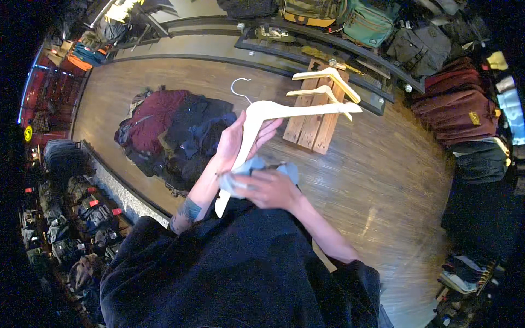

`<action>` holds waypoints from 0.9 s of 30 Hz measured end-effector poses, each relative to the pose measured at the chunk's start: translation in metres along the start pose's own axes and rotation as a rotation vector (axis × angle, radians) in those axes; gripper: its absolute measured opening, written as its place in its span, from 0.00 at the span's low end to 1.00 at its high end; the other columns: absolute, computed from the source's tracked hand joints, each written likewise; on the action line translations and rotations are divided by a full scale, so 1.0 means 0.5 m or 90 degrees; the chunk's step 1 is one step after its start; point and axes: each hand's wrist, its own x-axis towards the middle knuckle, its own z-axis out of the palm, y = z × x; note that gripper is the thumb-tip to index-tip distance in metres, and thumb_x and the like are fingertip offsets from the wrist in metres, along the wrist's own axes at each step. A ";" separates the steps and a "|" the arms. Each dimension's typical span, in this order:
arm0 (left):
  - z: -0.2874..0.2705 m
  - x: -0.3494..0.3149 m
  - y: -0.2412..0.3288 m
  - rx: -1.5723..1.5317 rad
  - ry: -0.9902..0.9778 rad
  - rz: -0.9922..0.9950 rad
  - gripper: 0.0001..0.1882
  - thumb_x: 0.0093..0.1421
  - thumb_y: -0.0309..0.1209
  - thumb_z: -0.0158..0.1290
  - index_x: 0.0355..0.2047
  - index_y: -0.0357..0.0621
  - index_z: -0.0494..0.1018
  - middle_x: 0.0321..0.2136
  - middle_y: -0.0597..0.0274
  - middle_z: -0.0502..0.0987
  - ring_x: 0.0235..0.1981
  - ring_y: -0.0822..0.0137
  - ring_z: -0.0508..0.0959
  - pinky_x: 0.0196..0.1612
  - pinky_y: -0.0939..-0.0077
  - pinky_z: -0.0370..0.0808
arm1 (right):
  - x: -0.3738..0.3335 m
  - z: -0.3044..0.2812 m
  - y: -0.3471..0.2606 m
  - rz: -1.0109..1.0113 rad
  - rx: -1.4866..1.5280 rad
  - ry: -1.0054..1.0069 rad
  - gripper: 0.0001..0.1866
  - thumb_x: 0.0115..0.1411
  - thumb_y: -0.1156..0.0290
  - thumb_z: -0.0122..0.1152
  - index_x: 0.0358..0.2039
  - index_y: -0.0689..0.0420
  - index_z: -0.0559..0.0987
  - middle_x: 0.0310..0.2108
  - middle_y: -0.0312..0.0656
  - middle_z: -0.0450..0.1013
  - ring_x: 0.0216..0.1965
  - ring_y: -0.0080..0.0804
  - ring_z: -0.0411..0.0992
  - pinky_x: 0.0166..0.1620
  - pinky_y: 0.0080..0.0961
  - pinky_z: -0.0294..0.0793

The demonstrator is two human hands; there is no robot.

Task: Wiping down wooden clothes hangers with a white cloth in a retail setting.

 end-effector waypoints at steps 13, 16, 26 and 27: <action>-0.009 0.004 0.029 0.033 0.086 0.044 0.33 0.74 0.48 0.32 0.67 0.34 0.56 0.63 0.41 0.65 0.65 0.54 0.66 0.69 0.62 0.60 | 0.038 0.014 0.042 0.101 -0.002 0.094 0.13 0.51 0.74 0.63 0.39 0.50 0.83 0.51 0.35 0.78 0.33 0.32 0.80 0.35 0.29 0.83; -0.030 0.012 0.055 0.075 0.109 0.132 0.32 0.74 0.50 0.31 0.66 0.35 0.58 0.63 0.49 0.65 0.67 0.56 0.63 0.72 0.62 0.53 | 0.010 0.032 -0.016 -0.024 0.082 0.032 0.15 0.50 0.73 0.64 0.40 0.46 0.82 0.55 0.31 0.75 0.27 0.21 0.75 0.28 0.21 0.79; -0.020 0.006 0.041 0.044 0.069 0.086 0.31 0.74 0.48 0.32 0.65 0.34 0.59 0.61 0.47 0.68 0.64 0.57 0.67 0.70 0.64 0.58 | 0.055 -0.003 0.067 -0.014 -0.086 0.053 0.18 0.51 0.72 0.64 0.44 0.43 0.80 0.57 0.27 0.73 0.30 0.22 0.72 0.28 0.21 0.77; -0.021 0.001 0.039 0.041 0.072 0.088 0.31 0.74 0.48 0.32 0.65 0.34 0.59 0.61 0.47 0.68 0.64 0.57 0.67 0.70 0.64 0.58 | 0.069 -0.018 0.073 0.073 -0.119 0.043 0.18 0.44 0.75 0.65 0.39 0.48 0.83 0.48 0.36 0.80 0.35 0.35 0.80 0.36 0.32 0.80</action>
